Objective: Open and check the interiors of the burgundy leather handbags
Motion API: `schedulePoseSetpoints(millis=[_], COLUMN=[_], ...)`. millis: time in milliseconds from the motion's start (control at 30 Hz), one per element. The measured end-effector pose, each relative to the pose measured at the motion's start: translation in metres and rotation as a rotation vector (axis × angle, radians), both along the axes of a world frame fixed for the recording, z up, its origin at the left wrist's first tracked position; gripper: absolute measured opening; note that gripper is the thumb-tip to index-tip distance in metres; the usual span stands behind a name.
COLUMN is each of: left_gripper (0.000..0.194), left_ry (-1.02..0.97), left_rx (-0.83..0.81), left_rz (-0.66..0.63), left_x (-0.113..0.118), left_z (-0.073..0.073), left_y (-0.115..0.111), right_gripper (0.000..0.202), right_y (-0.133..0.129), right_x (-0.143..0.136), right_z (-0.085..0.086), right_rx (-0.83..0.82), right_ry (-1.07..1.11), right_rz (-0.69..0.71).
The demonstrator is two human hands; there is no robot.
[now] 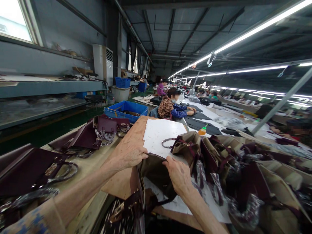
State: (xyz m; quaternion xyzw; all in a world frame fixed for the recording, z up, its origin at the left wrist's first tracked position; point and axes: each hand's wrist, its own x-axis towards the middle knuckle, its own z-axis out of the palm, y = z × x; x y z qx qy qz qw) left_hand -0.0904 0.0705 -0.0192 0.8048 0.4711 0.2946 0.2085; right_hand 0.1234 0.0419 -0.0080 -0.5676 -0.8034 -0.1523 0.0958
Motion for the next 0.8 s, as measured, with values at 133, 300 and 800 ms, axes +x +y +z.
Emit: schedulePoseSetpoints(millis=[133, 300, 800], left_gripper=[0.025, 0.024, 0.017], left_ry=[0.000, 0.045, 0.416], left_rx=[-0.022, -0.011, 0.086], left_rz=[-0.009, 0.025, 0.016], left_x=[0.009, 0.011, 0.053], left_z=[0.000, 0.008, 0.042], left_y=[-0.001, -0.003, -0.006], right_gripper=[0.016, 0.021, 0.029], right_y=[-0.005, -0.002, -0.004], right_x=[0.015, 0.019, 0.016], right_z=[-0.001, -0.003, -0.005], right_rx=[-0.039, -0.035, 0.009], right_ry=[0.051, 0.073, 0.104], right_rz=[-0.018, 0.021, -0.016])
